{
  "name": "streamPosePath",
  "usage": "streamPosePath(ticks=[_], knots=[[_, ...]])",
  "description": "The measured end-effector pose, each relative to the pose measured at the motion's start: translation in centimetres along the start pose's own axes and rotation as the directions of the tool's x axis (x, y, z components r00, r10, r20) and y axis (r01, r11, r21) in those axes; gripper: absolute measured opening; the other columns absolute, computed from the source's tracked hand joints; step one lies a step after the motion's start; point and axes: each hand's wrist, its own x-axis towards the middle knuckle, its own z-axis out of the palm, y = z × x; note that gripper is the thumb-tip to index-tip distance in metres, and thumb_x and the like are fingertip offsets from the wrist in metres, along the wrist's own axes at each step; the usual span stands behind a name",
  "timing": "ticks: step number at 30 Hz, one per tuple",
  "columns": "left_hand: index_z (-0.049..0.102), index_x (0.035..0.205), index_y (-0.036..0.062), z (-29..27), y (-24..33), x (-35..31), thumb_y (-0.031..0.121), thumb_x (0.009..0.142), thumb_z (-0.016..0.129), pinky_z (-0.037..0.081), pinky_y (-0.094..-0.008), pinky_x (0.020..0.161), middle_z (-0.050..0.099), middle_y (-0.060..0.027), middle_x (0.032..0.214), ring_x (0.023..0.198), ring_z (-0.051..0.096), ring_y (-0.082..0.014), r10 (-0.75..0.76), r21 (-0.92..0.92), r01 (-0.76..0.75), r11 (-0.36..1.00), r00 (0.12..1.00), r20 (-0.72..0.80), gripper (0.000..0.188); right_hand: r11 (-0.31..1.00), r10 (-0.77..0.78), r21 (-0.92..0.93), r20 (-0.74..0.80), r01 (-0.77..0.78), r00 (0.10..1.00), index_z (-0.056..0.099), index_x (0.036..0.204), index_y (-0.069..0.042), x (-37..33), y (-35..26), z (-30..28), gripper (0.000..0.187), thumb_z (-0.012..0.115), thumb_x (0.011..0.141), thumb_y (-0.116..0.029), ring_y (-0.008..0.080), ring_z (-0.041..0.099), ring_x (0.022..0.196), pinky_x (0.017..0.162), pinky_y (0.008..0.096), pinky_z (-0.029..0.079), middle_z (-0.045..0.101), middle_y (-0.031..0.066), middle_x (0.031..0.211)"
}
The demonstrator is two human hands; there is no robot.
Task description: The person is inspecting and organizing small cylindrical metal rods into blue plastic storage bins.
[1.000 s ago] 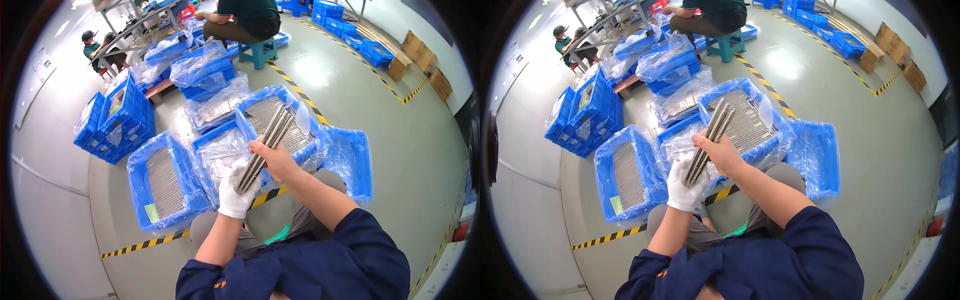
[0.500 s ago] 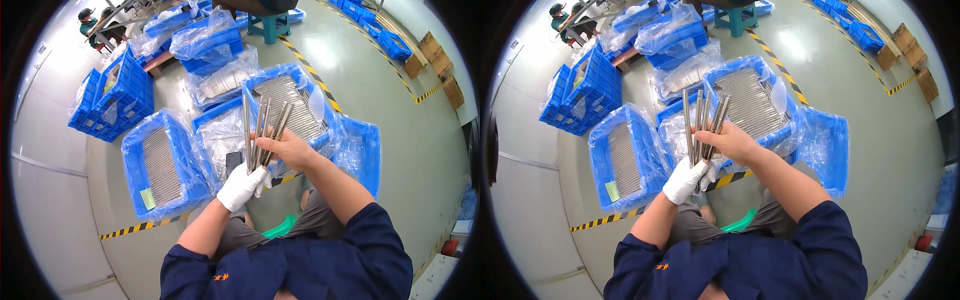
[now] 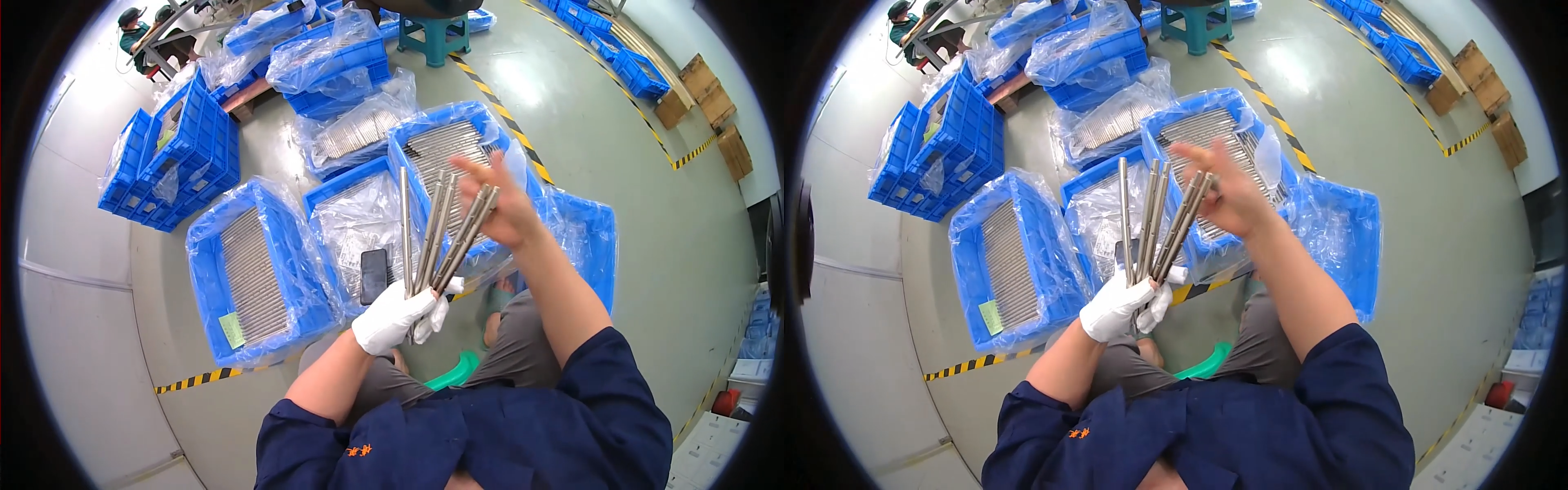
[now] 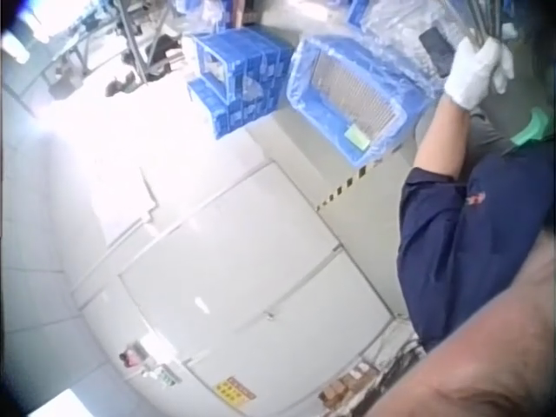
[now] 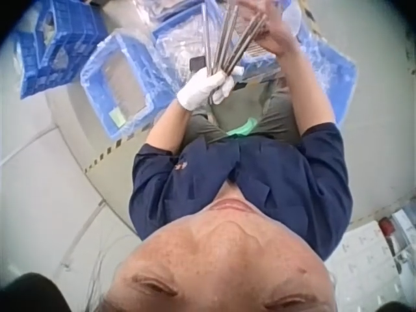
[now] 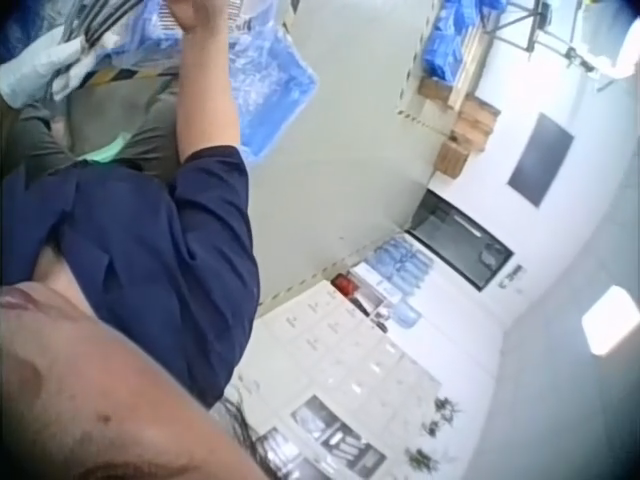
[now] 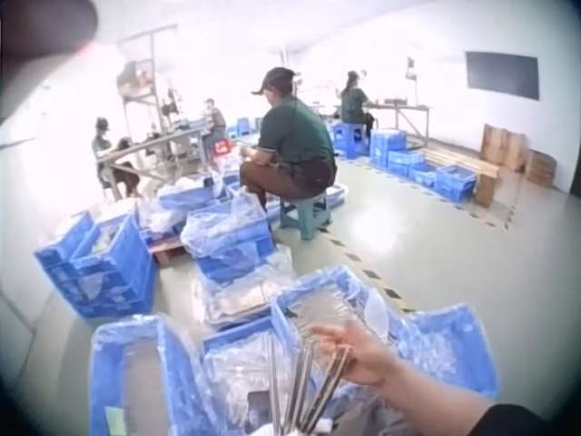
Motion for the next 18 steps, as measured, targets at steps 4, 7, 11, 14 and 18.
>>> streamPosePath(ticks=[4,7,11,14,18], knots=[[0.049,0.111,0.0027,0.0,-0.6,-0.3,0.039,0.084,0.05,0.032,-0.0201,0.04,0.049,-0.0029,0.06,0.041,0.041,-0.0072,-0.027,-0.104,0.044,0.994,0.988,0.151,0.045,0.923,0.384,-0.072,0.095,-0.379,0.918,0.044,0.117,-0.001,0.5,3.0,1.8,0.041,0.045,0.088,-0.031,0.0028,0.041,0.051,0.042,0.017,0.031,0.044,-0.0051,0.065],[0.047,0.111,-0.0007,0.3,-1.1,-1.0,0.039,0.081,0.054,0.031,-0.0189,0.038,0.047,-0.0019,0.058,0.041,0.04,-0.0071,-0.036,-0.143,0.063,0.988,0.983,0.181,0.05,0.843,0.333,-0.427,-0.066,-0.328,0.941,0.053,0.092,-0.009,0.4,3.6,2.9,0.025,0.05,0.085,-0.033,0.0044,0.044,0.049,0.038,0.0192,0.03,0.047,-0.0039,0.06],[0.047,0.105,0.0038,1.1,-0.9,-0.7,0.037,0.081,0.055,0.031,-0.0185,0.038,0.042,0.0014,0.055,0.041,0.039,-0.0051,-0.02,-0.092,0.041,0.995,0.977,0.213,0.041,0.977,-0.192,-0.14,-0.275,0.158,0.942,0.054,0.083,-0.011,0.7,-1.6,-2.2,0.018,0.054,0.084,-0.029,0.0038,0.034,0.046,0.042,0.02,0.028,0.038,-0.0064,0.056],[0.048,0.097,0.0062,0.5,-2.4,-0.5,0.034,0.082,0.055,0.027,-0.021,0.036,0.039,0.0029,0.05,0.038,0.035,-0.0062,0.07,-0.262,-0.063,0.963,0.997,0.018,0.032,0.865,-0.459,-0.37,-0.305,0.34,0.835,0.053,0.08,-0.009,-0.4,-2.1,0.4,0.017,0.052,0.086,-0.024,0.0039,0.035,0.049,0.045,0.0196,0.029,0.04,-0.0051,0.058],[0.052,0.093,0.0079,-0.9,-1.9,0.6,0.04,0.084,0.05,0.03,-0.0233,0.038,0.039,0.0039,0.05,0.038,0.034,-0.0077,0.154,-0.469,-0.209,0.858,0.976,-0.153,0.033,-0.207,-0.57,-0.858,0.497,0.471,0.654,0.059,0.082,-0.008,-1.6,3.2,4.1,0.007,0.055,0.076,-0.007,0.0185,0.053,0.061,0.052,0.0272,0.042,0.049,0.003,0.067]])
